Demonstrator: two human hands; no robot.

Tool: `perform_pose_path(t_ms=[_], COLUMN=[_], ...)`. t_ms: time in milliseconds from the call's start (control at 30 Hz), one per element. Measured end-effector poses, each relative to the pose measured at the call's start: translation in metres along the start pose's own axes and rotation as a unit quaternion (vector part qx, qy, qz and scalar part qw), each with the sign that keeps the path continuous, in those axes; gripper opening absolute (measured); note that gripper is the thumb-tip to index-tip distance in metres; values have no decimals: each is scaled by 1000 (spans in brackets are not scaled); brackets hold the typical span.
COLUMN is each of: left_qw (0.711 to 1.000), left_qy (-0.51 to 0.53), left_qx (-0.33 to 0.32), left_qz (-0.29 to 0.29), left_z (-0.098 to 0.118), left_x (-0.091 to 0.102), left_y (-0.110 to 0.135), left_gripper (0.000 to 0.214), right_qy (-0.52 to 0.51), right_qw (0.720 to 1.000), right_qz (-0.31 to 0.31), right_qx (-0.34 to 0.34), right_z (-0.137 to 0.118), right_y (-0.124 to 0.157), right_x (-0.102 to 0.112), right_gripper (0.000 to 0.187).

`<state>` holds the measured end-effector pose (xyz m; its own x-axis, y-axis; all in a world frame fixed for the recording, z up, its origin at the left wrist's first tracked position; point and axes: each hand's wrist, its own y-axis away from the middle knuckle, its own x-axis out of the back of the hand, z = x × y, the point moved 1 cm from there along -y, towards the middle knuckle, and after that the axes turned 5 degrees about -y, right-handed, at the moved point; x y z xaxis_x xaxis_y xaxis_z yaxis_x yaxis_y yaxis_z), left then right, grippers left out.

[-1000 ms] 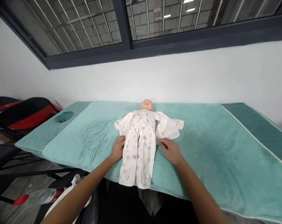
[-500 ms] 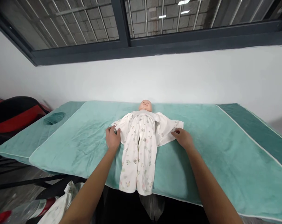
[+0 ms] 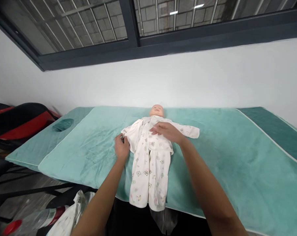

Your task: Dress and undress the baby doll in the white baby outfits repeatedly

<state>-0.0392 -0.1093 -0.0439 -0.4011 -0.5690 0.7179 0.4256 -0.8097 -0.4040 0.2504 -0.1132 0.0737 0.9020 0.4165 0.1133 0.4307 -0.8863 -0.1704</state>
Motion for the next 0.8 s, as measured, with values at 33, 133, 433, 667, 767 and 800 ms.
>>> perform_pose_path(t_ms=[33,133,433,667,767,800], left_qw=[1000,1000,987,985,988,989], left_qy=[-1,2,66,129,136,138], left_qx=[0,7,113,85,68,52], left_qz=[2,0,-96,-78,-22,-3], left_z=[0,-1,-6,5,23,31], left_x=[0,0,-4,11,26,31], left_y=[1,1,-21,-17,-13,-12], left_gripper=[38,41,44,22,21,20], right_qy=[-28,-169,-381,-343,-282,-260], right_qw=[997,948,894,872,885,893], right_qz=[70,267,221,350,369,364], right_qx=[14,42,82,-18,-45,-47], right_z=[12,56,85,101,105,106], right_y=[-3,-5,6,5,4,3], right_x=[2,9,14,31,34,33], right_gripper=[31,27,17,23,29,31])
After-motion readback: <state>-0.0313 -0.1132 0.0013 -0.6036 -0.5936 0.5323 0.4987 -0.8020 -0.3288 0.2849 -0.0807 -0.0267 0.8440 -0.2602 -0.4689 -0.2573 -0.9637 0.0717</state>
